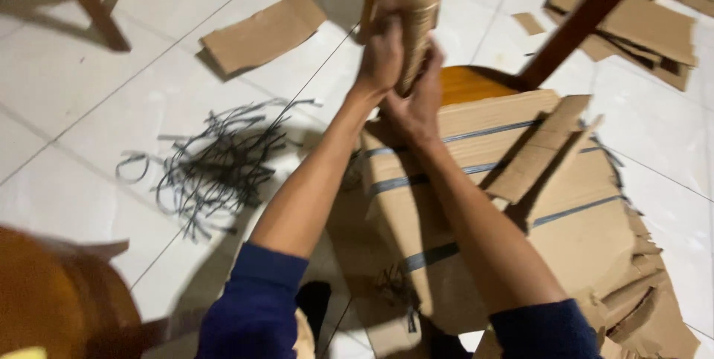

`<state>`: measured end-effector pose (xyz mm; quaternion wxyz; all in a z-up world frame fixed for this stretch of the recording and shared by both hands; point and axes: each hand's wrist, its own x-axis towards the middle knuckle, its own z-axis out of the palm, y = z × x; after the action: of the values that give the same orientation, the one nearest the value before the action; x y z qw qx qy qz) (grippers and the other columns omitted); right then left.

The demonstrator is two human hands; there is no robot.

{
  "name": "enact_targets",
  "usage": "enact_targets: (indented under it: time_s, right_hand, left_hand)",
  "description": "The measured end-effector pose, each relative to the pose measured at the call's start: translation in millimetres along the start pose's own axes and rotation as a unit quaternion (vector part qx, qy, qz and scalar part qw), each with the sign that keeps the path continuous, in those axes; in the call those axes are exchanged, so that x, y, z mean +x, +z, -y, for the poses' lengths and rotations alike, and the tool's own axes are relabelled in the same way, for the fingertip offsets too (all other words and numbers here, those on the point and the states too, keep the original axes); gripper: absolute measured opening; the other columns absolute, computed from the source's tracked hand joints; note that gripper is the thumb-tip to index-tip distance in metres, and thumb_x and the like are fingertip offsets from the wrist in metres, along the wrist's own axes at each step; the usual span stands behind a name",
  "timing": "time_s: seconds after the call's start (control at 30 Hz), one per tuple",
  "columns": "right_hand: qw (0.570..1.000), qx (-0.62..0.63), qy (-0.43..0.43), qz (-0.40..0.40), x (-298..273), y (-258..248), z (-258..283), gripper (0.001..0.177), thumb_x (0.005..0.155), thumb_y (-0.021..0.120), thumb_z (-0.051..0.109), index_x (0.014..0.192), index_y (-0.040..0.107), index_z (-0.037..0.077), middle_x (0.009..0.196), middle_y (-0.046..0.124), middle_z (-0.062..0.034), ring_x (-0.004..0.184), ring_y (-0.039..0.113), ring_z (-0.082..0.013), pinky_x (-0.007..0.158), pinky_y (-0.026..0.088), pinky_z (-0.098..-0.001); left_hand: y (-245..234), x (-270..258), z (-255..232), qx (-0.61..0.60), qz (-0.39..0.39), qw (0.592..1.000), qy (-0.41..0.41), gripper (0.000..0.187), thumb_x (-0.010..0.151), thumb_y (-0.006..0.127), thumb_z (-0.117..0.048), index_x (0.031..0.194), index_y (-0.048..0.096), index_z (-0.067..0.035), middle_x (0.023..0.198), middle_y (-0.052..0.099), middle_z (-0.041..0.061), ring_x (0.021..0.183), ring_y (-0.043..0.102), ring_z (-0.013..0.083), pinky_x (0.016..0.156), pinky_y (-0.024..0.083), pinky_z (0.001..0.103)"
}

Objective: Wrapping a wooden chair leg with cardboard and securing it with plastic ties for protection.

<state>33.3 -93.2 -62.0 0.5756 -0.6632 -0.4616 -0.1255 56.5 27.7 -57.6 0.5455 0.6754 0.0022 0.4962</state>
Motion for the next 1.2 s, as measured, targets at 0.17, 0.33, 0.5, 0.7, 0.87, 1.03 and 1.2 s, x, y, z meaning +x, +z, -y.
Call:
enact_targets:
  time_s: [0.17,0.33,0.5,0.7,0.87,1.03,1.2]
  right_hand:
    - [0.998,-0.041,-0.043,0.032,1.7,4.0,-5.6,0.085,0.093,0.08,0.005,0.15,0.016,0.007,0.122,0.059,-0.0214,0.101,0.068,-0.0313,0.079,0.064,-0.0423]
    - [0.996,0.022,-0.081,0.019,12.7,14.0,-5.7,0.064,0.099,0.073,0.002,0.142,0.026,0.005,0.118,0.051,-0.0182,0.096,0.057,-0.0281,0.08,0.055,-0.0399]
    - [0.996,0.004,-0.093,-0.013,17.7,14.8,-4.3,0.036,0.099,0.074,-0.007,0.122,0.047,-0.006,0.1,0.055,-0.0162,0.081,0.051,-0.0234,0.074,0.05,-0.0367]
    - [0.992,-0.073,-0.102,-0.004,11.9,8.2,-16.6,0.037,0.088,0.067,-0.022,0.117,0.05,-0.008,0.095,0.058,-0.0196,0.077,0.057,-0.0275,0.07,0.057,-0.0384]
    - [0.994,-0.059,-0.091,0.021,17.7,10.1,-12.8,0.033,0.094,0.064,-0.025,0.116,0.047,-0.006,0.1,0.057,-0.0202,0.081,0.058,-0.0295,0.076,0.061,-0.0405]
    - [0.989,-0.121,-0.079,0.027,14.4,5.1,-9.6,0.031,0.097,0.066,-0.023,0.116,0.047,-0.009,0.104,0.057,-0.0234,0.087,0.061,-0.0325,0.079,0.06,-0.0423]
    - [0.995,-0.075,-0.038,0.046,13.8,9.4,-11.5,0.034,0.103,0.06,-0.027,0.121,0.041,-0.004,0.107,0.056,-0.0221,0.09,0.064,-0.0336,0.086,0.066,-0.0446]
  left_hand:
    - [1.4,-0.5,25.1,-0.086,0.075,0.993,0.042,0.038,0.114,0.032,-0.024,0.146,0.051,-0.015,0.145,0.064,0.011,0.128,0.069,0.0295,0.111,0.053,0.039]
    - [-9.0,7.0,5.2,-0.102,0.14,0.983,0.061,0.04,0.106,0.029,-0.036,0.101,0.064,-0.017,0.069,0.07,0.003,0.05,0.064,0.0111,0.046,0.056,0.027]
    - [-28.7,9.9,23.4,-0.189,0.178,0.965,0.019,0.05,0.103,0.037,-0.052,0.109,0.072,-0.016,0.079,0.084,0.01,0.054,0.078,0.016,0.048,0.069,0.027]
    - [-175.9,-96.4,234.5,-0.205,0.106,0.966,-0.117,0.031,0.101,0.064,-0.029,0.121,0.067,-0.006,0.102,0.073,0.007,0.097,0.072,0.0215,0.094,0.062,0.041]
    - [-322.6,-225.9,321.7,0.634,0.44,0.597,-0.219,0.028,0.075,0.071,-0.019,0.095,0.078,-0.001,0.098,0.075,0.02,0.091,0.072,0.0355,0.083,0.059,0.044]
    - [-349.9,-258.2,304.3,0.643,0.442,0.564,-0.269,0.047,0.086,0.071,-0.038,0.129,0.061,-0.02,0.139,0.051,0.015,0.129,0.047,0.0353,0.101,0.043,0.052]
    - [-374.6,-264.3,330.1,0.646,0.306,0.639,-0.284,0.065,0.073,0.078,-0.039,0.126,0.064,-0.005,0.151,0.036,0.023,0.134,0.034,0.0434,0.101,0.039,0.054]
